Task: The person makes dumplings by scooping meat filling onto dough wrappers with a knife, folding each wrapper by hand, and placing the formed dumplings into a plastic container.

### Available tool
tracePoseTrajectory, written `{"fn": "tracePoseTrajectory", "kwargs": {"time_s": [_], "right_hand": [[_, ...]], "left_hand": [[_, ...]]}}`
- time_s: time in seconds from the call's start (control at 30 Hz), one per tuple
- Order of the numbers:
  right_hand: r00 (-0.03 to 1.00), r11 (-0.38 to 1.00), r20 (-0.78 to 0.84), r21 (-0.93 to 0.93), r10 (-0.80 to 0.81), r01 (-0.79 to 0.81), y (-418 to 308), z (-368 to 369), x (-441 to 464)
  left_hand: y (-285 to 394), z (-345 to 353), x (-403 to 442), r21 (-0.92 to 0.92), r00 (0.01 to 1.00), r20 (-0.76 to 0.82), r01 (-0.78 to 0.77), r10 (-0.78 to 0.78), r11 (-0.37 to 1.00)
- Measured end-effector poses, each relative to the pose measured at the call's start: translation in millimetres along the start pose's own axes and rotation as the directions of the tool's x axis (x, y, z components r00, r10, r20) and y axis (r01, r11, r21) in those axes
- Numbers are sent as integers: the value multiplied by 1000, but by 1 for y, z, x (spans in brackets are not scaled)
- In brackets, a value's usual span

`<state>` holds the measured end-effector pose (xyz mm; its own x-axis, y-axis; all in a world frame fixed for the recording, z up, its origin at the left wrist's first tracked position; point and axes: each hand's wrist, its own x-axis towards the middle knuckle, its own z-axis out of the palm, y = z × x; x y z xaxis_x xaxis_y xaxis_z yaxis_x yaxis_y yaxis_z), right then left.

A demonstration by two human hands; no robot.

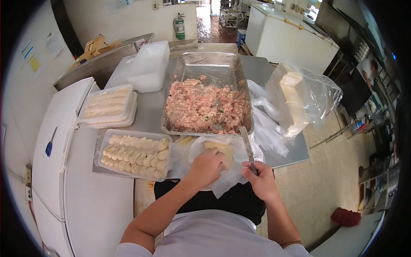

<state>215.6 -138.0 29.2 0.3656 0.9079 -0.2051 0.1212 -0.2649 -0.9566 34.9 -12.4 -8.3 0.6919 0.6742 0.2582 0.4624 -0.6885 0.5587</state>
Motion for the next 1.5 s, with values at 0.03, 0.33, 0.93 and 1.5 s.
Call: {"fn": "tracePoseTrajectory", "kwargs": {"time_s": [0.03, 0.33, 0.93, 1.5], "right_hand": [[1000, 1000, -8, -5, -11, 10, 4, -2, -1], [1000, 1000, 0, 4, 0, 0, 18, 3, 2], [971, 905, 233, 400, 52, -144, -17, 51, 46], [992, 986, 81, 134, 93, -104, -18, 58, 52]], "left_hand": [[-2, 0, 1, -10, 1000, 13, 13, -13, 1000], [-3, -7, 3, -286, 982, -52, 160, -182, 945], [3, -23, -16, -768, 868, 237, 443, -437, 463], [-27, -21, -30, -985, 730, 120, 5, -672, -171]]}}
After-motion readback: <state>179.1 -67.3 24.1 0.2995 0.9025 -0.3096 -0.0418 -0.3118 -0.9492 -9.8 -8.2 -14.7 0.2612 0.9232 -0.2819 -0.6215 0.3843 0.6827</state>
